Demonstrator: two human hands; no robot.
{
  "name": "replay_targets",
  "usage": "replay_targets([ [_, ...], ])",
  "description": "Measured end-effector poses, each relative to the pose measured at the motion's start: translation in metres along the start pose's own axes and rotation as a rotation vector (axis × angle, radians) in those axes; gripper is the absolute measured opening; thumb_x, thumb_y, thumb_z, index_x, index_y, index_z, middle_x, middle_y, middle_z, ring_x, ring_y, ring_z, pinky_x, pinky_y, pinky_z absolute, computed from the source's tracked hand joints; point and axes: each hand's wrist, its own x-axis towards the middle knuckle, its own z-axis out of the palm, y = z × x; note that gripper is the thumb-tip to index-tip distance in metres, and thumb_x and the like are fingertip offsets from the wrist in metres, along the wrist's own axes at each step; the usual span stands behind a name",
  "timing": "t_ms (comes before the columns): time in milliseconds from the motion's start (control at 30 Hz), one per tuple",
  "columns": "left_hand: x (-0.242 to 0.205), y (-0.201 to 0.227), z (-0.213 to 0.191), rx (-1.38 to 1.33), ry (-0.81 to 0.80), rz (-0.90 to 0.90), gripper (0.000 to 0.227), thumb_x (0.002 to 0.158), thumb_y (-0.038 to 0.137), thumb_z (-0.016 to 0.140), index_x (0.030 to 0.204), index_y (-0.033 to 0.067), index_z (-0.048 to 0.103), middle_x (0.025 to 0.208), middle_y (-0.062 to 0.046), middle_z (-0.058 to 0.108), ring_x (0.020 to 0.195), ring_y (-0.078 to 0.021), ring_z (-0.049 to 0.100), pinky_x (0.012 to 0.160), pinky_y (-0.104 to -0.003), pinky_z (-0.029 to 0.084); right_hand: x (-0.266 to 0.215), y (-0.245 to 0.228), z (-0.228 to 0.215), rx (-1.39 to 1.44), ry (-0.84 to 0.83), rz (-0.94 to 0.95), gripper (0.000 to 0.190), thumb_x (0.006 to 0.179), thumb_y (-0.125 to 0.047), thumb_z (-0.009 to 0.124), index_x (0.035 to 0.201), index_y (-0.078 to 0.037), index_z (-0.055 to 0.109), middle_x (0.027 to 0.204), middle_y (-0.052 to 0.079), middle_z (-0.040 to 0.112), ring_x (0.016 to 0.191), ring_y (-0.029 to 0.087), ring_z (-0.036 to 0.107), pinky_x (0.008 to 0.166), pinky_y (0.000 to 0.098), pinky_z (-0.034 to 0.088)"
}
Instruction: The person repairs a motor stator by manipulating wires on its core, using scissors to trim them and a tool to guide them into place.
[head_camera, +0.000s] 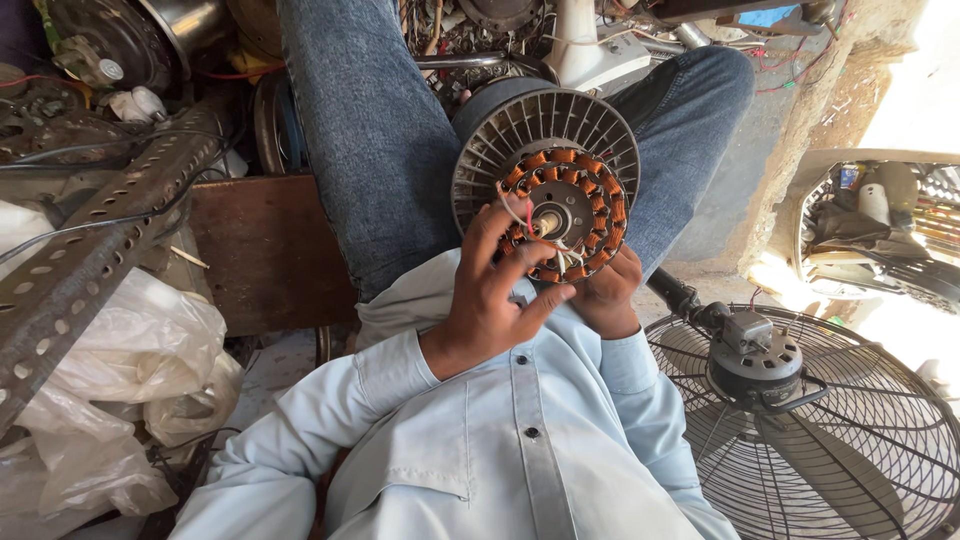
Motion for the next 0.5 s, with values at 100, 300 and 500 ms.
replay_targets([
  [100, -0.003, 0.004, -0.001, 0.18, -0.023, 0.111, 0.044, 0.091, 0.035, 0.085, 0.121, 0.0092, 0.065, 0.139, -0.017, 0.041, 0.132, -0.037, 0.043, 0.116, -0.054, 0.037, -0.004, 0.003, 0.001, -0.021, -0.001, -0.018, 0.021, 0.076, -0.015, 0.086, 0.09, -0.006, 0.073, 0.097, 0.009, 0.075, 0.082, 0.025, 0.073, 0.073, 0.037, 0.057],
  [300, -0.001, -0.007, 0.0, 0.13, 0.034, 0.049, 0.053, 0.089, 0.041, 0.091, 0.11, 0.0143, 0.05, 0.147, -0.019, 0.043, 0.138, -0.0349, 0.044, 0.119, -0.05, 0.037, 0.004, -0.002, -0.002, -0.009, -0.003, -0.027, 0.025, 0.076, -0.018, 0.088, 0.093, -0.007, 0.075, 0.096, 0.008, 0.073, 0.082, 0.024, 0.072, 0.072, 0.0355, 0.057],
  [500, 0.025, -0.014, 0.005, 0.063, -0.032, 0.078, 0.105, 0.066, 0.047, 0.094, 0.138, 0.0095, 0.027, 0.157, -0.037, 0.024, 0.153, -0.051, 0.017, 0.123, -0.069, 0.01, 0.015, -0.012, -0.01, 0.022, -0.035, -0.03, 0.032, 0.075, -0.02, 0.084, 0.104, -0.009, 0.076, 0.11, 0.009, 0.074, 0.095, 0.028, 0.075, 0.082, 0.0375, 0.058],
])
